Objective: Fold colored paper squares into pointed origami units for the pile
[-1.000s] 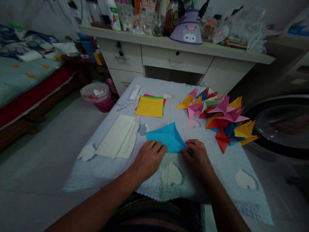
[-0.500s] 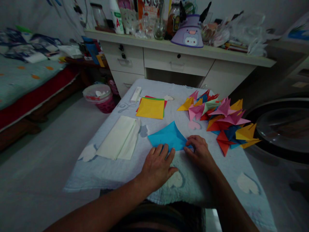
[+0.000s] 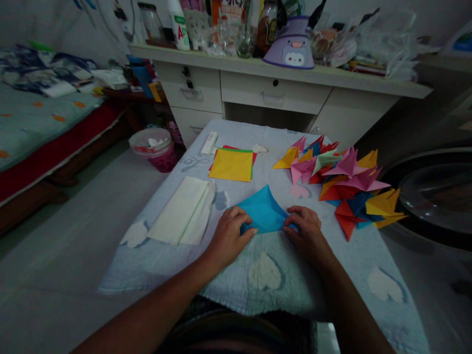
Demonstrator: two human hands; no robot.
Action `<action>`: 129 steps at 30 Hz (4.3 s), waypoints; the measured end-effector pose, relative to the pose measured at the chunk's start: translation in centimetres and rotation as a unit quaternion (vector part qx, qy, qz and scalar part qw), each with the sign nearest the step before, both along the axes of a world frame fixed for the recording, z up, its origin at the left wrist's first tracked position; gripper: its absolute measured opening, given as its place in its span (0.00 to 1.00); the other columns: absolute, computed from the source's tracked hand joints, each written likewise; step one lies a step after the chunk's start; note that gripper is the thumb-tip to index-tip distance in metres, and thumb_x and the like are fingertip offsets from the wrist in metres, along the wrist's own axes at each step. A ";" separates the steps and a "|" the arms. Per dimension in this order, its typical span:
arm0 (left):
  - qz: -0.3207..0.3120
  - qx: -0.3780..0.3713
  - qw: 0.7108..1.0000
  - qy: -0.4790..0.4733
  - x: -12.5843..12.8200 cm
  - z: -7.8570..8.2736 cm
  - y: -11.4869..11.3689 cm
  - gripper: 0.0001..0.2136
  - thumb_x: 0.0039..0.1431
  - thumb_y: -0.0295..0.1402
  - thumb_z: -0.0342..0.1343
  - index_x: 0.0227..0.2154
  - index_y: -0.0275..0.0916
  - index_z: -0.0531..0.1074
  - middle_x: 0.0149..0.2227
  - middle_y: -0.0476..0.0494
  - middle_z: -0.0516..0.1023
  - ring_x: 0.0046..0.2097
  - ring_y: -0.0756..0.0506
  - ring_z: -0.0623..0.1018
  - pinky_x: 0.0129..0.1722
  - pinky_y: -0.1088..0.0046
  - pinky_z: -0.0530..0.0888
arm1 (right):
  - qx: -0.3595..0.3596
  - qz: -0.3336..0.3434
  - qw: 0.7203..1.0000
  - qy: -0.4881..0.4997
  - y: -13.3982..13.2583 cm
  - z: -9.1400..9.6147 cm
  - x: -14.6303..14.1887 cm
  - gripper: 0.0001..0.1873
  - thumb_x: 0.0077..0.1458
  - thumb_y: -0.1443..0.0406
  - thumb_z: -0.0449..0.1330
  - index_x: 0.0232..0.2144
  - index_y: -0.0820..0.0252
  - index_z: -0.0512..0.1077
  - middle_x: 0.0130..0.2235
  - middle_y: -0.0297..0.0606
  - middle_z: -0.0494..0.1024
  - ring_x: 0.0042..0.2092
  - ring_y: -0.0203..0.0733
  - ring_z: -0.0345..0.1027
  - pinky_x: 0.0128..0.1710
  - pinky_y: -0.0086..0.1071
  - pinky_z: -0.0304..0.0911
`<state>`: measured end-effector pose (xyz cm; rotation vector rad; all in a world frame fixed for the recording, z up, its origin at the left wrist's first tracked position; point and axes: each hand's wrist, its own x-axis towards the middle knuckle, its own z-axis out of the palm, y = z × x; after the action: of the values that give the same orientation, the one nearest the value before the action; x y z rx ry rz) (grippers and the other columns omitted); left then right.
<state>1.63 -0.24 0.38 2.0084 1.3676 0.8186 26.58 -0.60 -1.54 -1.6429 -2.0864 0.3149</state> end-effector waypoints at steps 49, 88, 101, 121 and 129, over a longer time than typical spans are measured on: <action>0.070 0.057 0.974 0.209 0.5 -0.2 0.7 0.09 0.59 0.35 0.56 0.25 0.39 0.72 0.34 0.42 0.71 0.40 0.40 0.70 0.42 0.60 0.68 | -0.012 -0.057 0.998 0.005 0.6 0.0 -0.8 0.04 0.50 0.62 0.62 0.26 0.54 0.74 0.49 0.40 0.74 0.53 0.54 0.63 0.51 0.52 0.55; -0.183 0.145 0.935 0.266 1.1 -1.0 -1.4 0.27 0.58 0.47 0.58 0.58 0.47 0.63 0.58 0.42 0.67 0.56 0.36 0.65 0.52 0.57 0.66 | 0.013 -0.081 0.996 0.023 0.8 -0.4 -0.9 0.05 0.49 0.64 0.61 0.31 0.55 0.68 0.46 0.43 0.74 0.49 0.53 0.66 0.51 0.48 0.57; -0.189 0.138 0.935 0.266 1.0 -0.8 -1.5 0.27 0.60 0.47 0.56 0.60 0.45 0.61 0.65 0.46 0.63 0.57 0.35 0.64 0.53 0.55 0.63 | 0.014 -0.107 0.988 0.112 -0.6 1.1 1.6 0.08 0.53 0.61 0.57 0.37 0.54 0.69 0.47 0.42 0.72 0.52 0.51 0.64 0.53 0.46 0.56; -0.191 0.153 0.924 0.293 1.0 -1.0 -1.5 0.26 0.63 0.48 0.52 0.61 0.48 0.60 0.65 0.48 0.61 0.57 0.37 0.63 0.52 0.55 0.64 | 0.002 -0.198 0.979 -0.040 -0.4 -0.2 -0.8 0.13 0.52 0.60 0.62 0.41 0.56 0.68 0.47 0.42 0.72 0.50 0.54 0.61 0.50 0.45 0.53; -0.193 0.150 0.926 0.289 0.9 -0.9 -1.5 0.26 0.63 0.48 0.52 0.61 0.48 0.60 0.66 0.49 0.61 0.57 0.36 0.63 0.53 0.55 0.63 | 0.017 -0.189 0.981 -0.029 -0.4 -0.3 -0.6 0.10 0.54 0.64 0.59 0.41 0.54 0.70 0.47 0.41 0.72 0.50 0.52 0.61 0.50 0.45 0.52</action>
<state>2.50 -1.71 -0.56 2.7959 1.1027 0.2655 26.00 -1.05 -1.83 -1.9990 -1.7545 0.1046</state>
